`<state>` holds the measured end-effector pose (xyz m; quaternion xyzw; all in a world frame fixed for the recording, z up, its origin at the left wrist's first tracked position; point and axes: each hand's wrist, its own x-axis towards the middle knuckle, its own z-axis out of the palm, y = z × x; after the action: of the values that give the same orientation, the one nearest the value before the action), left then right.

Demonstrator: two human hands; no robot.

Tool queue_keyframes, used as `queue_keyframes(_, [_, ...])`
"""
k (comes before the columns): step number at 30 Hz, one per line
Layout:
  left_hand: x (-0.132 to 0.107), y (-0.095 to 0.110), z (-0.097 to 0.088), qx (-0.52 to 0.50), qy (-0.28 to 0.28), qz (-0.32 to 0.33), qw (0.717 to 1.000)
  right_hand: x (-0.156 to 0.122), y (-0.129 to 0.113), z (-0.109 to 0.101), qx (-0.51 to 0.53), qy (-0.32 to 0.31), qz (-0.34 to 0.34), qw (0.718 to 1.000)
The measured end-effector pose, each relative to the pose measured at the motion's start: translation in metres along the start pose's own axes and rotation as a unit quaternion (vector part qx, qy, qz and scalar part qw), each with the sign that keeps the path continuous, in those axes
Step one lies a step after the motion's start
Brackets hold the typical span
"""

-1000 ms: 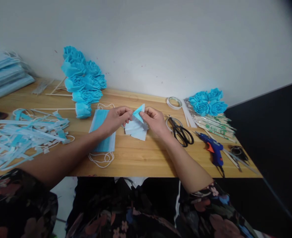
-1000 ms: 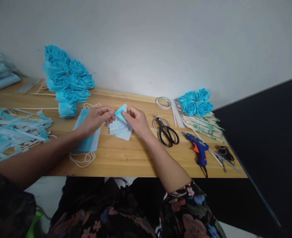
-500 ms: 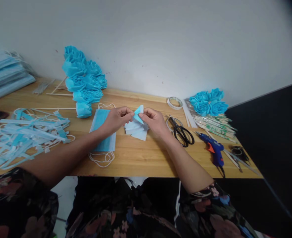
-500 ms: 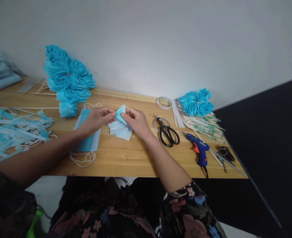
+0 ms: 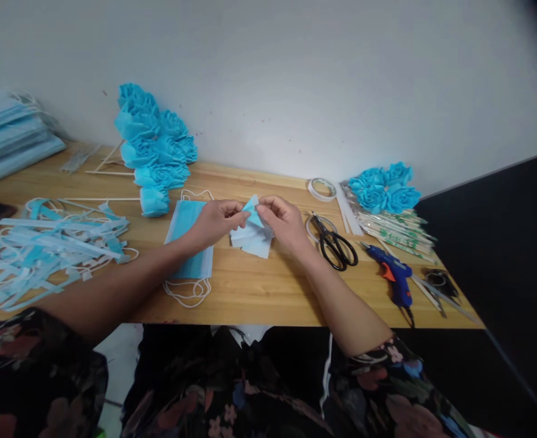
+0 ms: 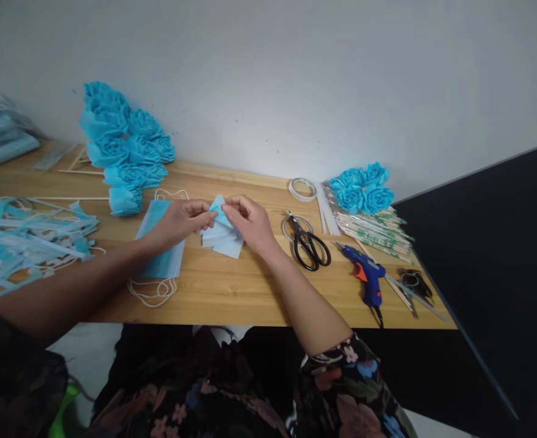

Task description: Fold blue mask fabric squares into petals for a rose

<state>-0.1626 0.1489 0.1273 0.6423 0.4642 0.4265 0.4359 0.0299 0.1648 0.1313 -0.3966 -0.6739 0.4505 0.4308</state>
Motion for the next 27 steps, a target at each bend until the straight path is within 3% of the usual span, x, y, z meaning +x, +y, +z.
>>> queue_keyframes(3, [0.0008,0.0028,0.0,-0.041,0.022,-0.019,0.999,0.0012,-0.0016,-0.0022,0.009,0.038,-0.017,0.999])
queue_keyframes(7, [0.0014,0.0039,0.0002,-0.073,0.043,-0.022,0.996,0.0016,-0.0011,-0.0019,0.001,0.017,-0.019,1.0])
queue_keyframes(13, [0.0003,0.0008,0.0001,-0.075,0.022,-0.019,0.997,0.0001,0.0026,0.0017,-0.04,0.004,-0.014,0.999])
queue_keyframes(22, [0.001,0.0044,-0.0015,-0.102,0.016,-0.04,0.994,-0.0005,0.0008,-0.0016,-0.063,-0.01,-0.08,0.995])
queue_keyframes(27, [0.001,0.0053,-0.001,-0.095,0.013,-0.043,0.994,-0.0013,-0.0015,-0.0007,-0.072,-0.006,-0.054,0.996])
